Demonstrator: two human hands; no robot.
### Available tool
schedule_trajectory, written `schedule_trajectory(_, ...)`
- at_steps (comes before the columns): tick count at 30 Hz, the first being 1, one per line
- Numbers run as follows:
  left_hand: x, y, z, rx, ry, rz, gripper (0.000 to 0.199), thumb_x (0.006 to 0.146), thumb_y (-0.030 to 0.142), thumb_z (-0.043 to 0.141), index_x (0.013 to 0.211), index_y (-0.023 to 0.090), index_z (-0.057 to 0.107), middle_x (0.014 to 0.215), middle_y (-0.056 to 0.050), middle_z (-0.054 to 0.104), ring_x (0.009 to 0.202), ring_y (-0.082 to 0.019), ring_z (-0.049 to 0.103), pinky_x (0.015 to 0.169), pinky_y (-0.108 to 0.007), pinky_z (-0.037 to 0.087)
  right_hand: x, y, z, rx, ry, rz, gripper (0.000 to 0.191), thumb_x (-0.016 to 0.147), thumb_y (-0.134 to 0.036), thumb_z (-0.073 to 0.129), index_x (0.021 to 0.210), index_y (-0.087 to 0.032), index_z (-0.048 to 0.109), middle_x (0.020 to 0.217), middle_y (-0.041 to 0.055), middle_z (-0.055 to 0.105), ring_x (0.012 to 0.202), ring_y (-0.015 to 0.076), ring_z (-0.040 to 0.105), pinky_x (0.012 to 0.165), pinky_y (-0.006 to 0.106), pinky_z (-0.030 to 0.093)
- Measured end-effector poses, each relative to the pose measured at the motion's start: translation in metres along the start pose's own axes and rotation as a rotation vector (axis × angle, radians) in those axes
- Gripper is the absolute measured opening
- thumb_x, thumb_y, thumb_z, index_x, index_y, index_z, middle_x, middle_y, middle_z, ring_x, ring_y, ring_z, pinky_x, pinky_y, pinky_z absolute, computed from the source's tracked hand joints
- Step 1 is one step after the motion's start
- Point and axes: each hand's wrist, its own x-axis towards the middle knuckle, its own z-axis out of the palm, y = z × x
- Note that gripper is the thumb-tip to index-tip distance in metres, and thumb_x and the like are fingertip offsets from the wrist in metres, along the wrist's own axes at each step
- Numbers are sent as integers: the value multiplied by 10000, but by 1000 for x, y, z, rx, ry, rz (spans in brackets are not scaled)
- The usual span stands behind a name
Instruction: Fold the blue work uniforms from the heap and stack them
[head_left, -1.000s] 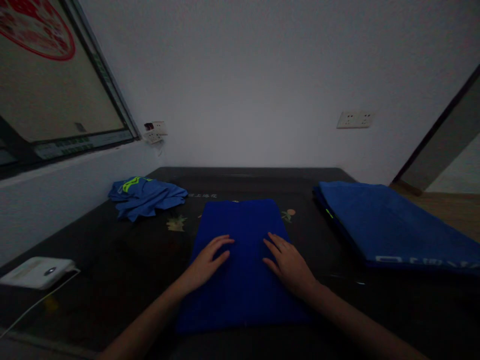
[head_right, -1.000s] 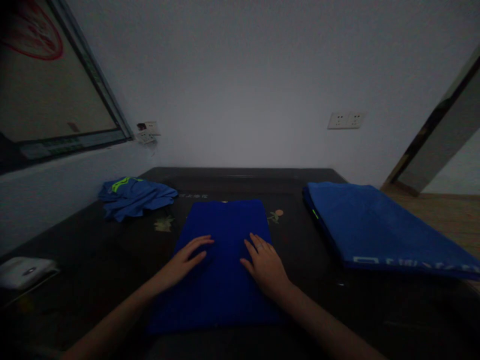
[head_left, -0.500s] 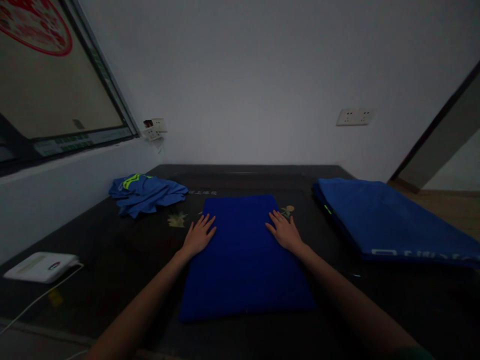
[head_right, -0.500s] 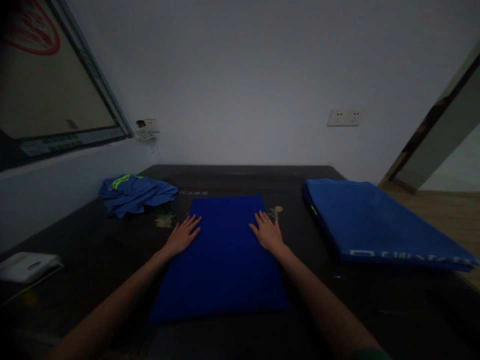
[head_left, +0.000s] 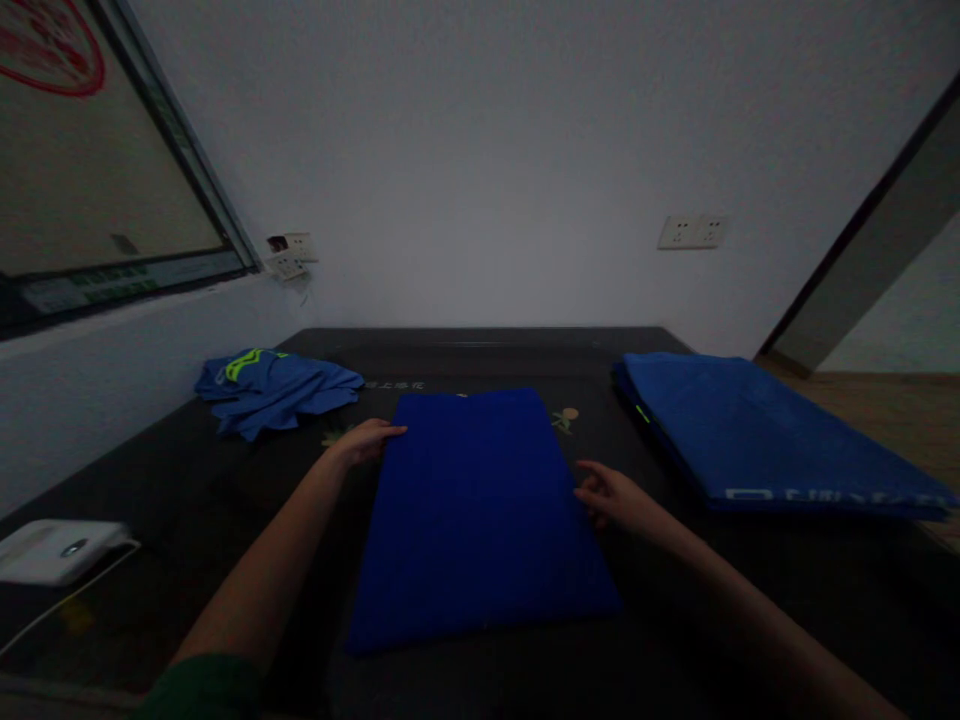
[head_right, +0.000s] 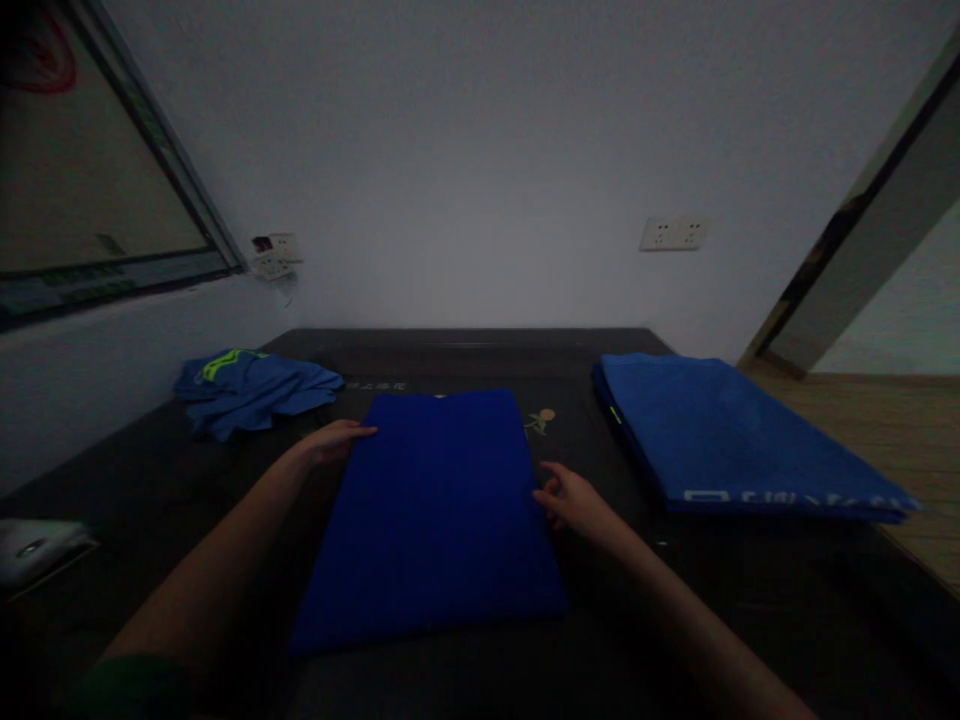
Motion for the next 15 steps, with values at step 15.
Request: schedule_trajectory(15, -42, -20, 39, -329, 37, 97, 486, 781, 228, 643, 1247, 317, 539, 1077, -27, 697, 850, -213, 700, 706, -316, 569, -80, -13, 36, 374, -54, -198, 783, 856, -226, 594, 1516, -257, 175, 1539, 139, 296, 1379, 240, 357, 1088, 480, 362)
